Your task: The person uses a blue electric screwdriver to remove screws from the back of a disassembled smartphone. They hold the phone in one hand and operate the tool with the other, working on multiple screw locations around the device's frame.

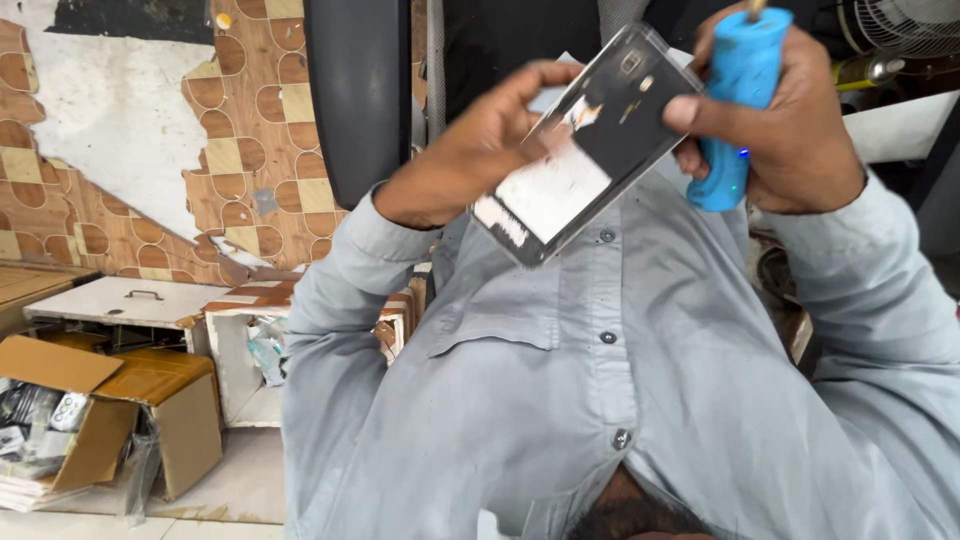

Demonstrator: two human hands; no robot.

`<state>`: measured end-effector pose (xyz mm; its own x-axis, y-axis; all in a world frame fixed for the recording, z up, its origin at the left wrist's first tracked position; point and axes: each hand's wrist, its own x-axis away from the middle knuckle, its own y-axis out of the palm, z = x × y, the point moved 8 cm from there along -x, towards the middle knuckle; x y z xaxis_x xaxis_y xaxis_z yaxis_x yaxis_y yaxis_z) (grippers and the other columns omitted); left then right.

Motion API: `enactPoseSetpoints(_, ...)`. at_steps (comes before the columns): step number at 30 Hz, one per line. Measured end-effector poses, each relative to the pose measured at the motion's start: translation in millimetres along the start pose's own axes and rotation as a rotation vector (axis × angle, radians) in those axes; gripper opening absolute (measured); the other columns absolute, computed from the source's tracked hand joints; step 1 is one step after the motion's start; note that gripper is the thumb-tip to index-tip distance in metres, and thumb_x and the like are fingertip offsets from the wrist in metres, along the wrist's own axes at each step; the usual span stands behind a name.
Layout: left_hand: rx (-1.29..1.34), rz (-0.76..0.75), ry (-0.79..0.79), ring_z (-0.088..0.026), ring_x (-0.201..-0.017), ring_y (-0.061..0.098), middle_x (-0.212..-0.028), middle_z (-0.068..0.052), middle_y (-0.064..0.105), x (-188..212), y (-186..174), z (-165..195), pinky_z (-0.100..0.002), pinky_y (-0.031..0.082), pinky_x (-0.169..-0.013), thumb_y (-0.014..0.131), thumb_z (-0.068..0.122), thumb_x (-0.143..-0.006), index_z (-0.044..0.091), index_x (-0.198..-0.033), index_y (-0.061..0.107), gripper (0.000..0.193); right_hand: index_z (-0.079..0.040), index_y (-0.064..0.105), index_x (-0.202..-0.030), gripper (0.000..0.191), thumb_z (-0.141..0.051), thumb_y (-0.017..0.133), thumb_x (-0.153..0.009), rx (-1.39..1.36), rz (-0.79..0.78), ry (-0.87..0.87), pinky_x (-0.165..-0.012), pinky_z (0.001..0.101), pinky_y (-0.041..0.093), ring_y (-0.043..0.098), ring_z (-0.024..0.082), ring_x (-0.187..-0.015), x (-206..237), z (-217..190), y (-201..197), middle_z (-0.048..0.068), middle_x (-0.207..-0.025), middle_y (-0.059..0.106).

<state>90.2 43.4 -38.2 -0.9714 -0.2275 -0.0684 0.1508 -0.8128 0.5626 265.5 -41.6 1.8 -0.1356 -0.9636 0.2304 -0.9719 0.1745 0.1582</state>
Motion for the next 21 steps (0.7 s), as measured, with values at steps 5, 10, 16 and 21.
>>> enactPoseSetpoints(5, 0.275, 0.215, 0.314, -0.023, -0.137, 0.057, -0.154, -0.012, 0.047, 13, -24, 16, -0.045, 0.053, -0.117, 0.044, 0.073, -0.100, 0.006, -0.159, 0.027, 0.091, -0.006, 0.050, -0.114, 0.024, 0.002, 0.068, -0.100, -0.441, 0.235, -0.020, -0.056, 0.0272, 0.052, 0.063, 0.015, -0.064, 9, 13, -2, 0.009, -0.102, 0.065)
enactPoseSetpoints(10, 0.434, 0.486, 0.677, -0.022, -0.129, 0.055, -0.143, -0.009, 0.052, 0, -47, -27, -0.040, 0.046, -0.115, 0.032, 0.082, -0.098, 0.007, -0.158, 0.036, 0.096, -0.008, 0.048, -0.119, 0.027, 0.003, 0.069, -0.108, -0.471, 0.151, -0.051, -0.061, 0.0277, 0.053, 0.063, 0.015, -0.070, 5, 33, 31, 0.008, -0.103, 0.062)
enactPoseSetpoints(16, 0.523, 0.260, 0.901, -0.030, -0.115, 0.070, -0.125, -0.019, 0.069, -2, -34, 0, -0.045, 0.058, -0.102, 0.018, 0.099, -0.092, -0.004, -0.136, 0.056, 0.118, -0.009, 0.048, -0.128, 0.035, -0.010, 0.072, -0.104, -0.095, 0.032, -0.062, -0.062, 0.0309, 0.052, 0.063, 0.017, -0.068, 8, 34, 50, 0.011, -0.108, 0.063)
enactPoseSetpoints(21, 0.475, 0.317, 1.081, -0.034, -0.101, 0.073, -0.110, -0.024, 0.072, 18, -18, 70, -0.047, 0.061, -0.091, 0.014, 0.099, -0.094, -0.006, -0.126, 0.062, 0.121, -0.008, 0.042, -0.130, 0.043, -0.038, 0.060, -0.107, 0.106, -0.192, -0.222, -0.068, 0.0285, 0.054, 0.062, 0.013, -0.077, 25, 9, 76, 0.009, -0.111, 0.061)
